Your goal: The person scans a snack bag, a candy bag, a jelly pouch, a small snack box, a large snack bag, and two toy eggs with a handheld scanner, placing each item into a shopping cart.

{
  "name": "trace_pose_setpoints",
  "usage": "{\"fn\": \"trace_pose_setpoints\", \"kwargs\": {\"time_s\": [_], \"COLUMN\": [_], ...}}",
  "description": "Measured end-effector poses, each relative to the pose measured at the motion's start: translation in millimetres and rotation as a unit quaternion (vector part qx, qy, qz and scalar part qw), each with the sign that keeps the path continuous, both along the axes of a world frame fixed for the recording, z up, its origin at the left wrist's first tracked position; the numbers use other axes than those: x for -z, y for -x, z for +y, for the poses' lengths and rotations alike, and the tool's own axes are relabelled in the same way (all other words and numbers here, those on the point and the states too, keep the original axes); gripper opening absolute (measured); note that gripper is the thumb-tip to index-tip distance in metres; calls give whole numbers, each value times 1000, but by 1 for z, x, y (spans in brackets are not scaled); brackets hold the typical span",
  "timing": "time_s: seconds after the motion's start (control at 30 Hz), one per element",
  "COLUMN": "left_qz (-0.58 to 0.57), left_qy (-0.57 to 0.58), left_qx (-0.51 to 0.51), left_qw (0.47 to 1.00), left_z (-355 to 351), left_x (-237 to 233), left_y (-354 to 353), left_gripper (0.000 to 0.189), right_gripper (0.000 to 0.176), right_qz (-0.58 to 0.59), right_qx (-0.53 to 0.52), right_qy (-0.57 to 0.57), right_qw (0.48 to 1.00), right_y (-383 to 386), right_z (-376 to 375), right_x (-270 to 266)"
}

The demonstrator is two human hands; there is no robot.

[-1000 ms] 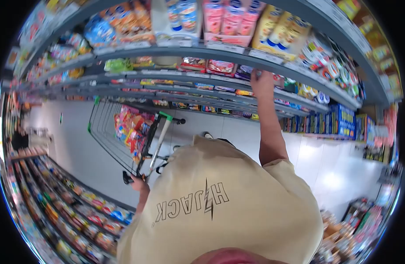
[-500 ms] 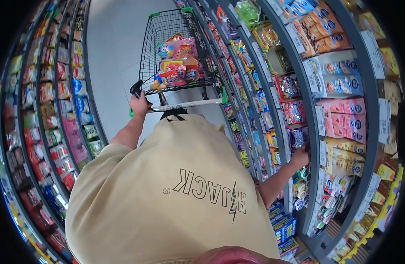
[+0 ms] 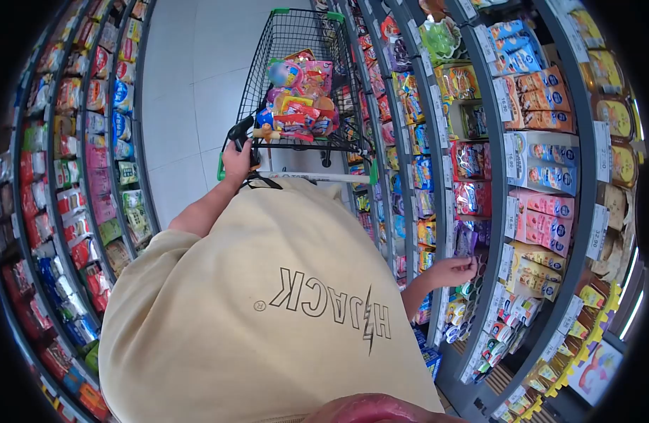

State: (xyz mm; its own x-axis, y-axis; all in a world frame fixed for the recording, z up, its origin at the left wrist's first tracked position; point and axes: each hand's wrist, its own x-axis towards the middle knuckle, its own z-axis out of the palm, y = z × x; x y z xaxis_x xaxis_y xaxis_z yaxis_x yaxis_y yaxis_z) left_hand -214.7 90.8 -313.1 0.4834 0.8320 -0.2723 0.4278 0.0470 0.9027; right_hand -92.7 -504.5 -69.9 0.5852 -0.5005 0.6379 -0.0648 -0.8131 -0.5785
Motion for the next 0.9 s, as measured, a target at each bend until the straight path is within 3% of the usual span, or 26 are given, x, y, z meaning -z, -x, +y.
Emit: {"fn": "trace_pose_setpoints", "kwargs": {"time_s": [0.07, 0.2, 0.3, 0.37, 0.43, 0.5, 0.57, 0.67, 0.7, 0.83, 0.9], "left_qz": [-14, -31, -82, -93, -63, -51, -58, -154, -186, -74, -99], "left_qy": [41, 52, 51, 84, 115, 110, 69, 33, 5, -23, -3], "left_qx": [15, 67, 128, 169, 205, 258, 319, 395, 411, 518, 492], "left_qw": [999, 996, 987, 978, 970, 959, 943, 905, 893, 852, 865], "left_z": [-1, -6, -2, 6, 12, 17, 16, 12, 14, 30, 35], "left_x": [-19, -40, -51, -62, -77, -94, -106, -110, -113, -121, -132], "left_y": [7, 26, 42, 58, 75, 85, 96, 105, 109, 125, 135], "left_gripper": [35, 34, 32, 34, 36, 38, 41, 47, 48, 55, 53], "right_gripper": [22, 22, 22, 23, 23, 24, 22, 18, 17, 15, 15], "right_qz": [-27, 77, 109, 105, 111, 214, 268, 312, 318, 329, 321], "right_qx": [-53, -97, -191, -266, -348, -372, -382, -420, -423, -447, -451], "right_qy": [5, -77, -217, -253, -306, -424, -470, -501, -486, -446, -415], "right_qw": [998, 989, 951, 924, 879, 797, 749, 690, 695, 703, 722], "right_y": [3, 17, 18, 23, 23, 38, 56, 71, 77, 85, 81], "right_z": [3, 77, 128, 178, 202, 245, 294, 333, 343, 367, 371], "right_x": [15, -4, 4, 6, 41, 33, 10, 12, 12, 19, 27]}}
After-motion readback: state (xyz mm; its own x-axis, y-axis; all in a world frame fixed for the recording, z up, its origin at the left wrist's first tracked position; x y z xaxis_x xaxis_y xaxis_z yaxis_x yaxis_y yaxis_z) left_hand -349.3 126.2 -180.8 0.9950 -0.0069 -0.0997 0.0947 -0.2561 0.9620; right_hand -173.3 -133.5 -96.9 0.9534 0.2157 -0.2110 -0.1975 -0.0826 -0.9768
